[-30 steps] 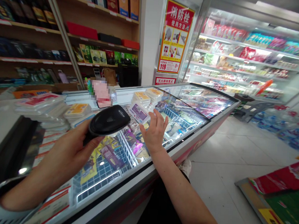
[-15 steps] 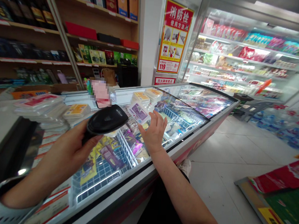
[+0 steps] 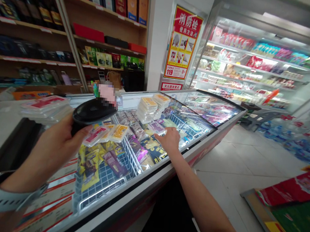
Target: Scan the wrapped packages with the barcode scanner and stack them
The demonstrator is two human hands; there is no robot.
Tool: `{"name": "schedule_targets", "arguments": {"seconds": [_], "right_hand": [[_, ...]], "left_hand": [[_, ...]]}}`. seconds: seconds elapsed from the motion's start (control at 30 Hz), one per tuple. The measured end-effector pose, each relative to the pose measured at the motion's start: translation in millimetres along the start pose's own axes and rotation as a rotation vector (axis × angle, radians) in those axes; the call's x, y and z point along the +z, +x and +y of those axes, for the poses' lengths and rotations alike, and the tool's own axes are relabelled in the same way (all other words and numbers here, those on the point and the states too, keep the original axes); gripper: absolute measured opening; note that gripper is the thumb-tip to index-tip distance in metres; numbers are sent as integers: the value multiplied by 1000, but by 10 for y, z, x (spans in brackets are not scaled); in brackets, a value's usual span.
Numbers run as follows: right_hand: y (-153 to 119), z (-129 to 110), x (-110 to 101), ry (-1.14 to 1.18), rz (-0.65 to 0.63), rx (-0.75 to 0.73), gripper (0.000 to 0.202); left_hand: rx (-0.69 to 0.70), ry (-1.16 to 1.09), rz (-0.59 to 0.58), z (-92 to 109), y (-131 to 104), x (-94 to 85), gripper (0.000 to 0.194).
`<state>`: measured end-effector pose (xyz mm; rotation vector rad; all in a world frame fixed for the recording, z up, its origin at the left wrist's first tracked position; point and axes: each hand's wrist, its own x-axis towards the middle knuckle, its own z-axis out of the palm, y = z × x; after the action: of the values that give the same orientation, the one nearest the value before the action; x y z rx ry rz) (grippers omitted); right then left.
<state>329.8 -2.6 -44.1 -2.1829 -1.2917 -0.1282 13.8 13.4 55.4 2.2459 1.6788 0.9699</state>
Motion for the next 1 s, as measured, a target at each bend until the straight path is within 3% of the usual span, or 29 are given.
{"name": "schedule_targets", "arguments": {"seconds": [0.37,0.57,0.63,0.73,0.9,1.0], "right_hand": [[162,-118,131,-145,-125,-88,56],[32,-142,78,-144,-41,-84,62],[-44,-215,76,-100,-13,-150,58],[-120,-425,130,14,-112,-300,53],[-33,-880,344,115,-396,-596,87],[110,-1058,477,117,-501,-783,92]], "left_hand": [[-49,16,32,26,31,-88,49],[-92,43,57,-57,77,-124,53],[-125,56,57,-77,88,-137,53],[-140,70,73,-93,102,-145,53],[-102,71,95,-152,123,-121,52],[-96,77,112,-204,131,-113,50]]}}
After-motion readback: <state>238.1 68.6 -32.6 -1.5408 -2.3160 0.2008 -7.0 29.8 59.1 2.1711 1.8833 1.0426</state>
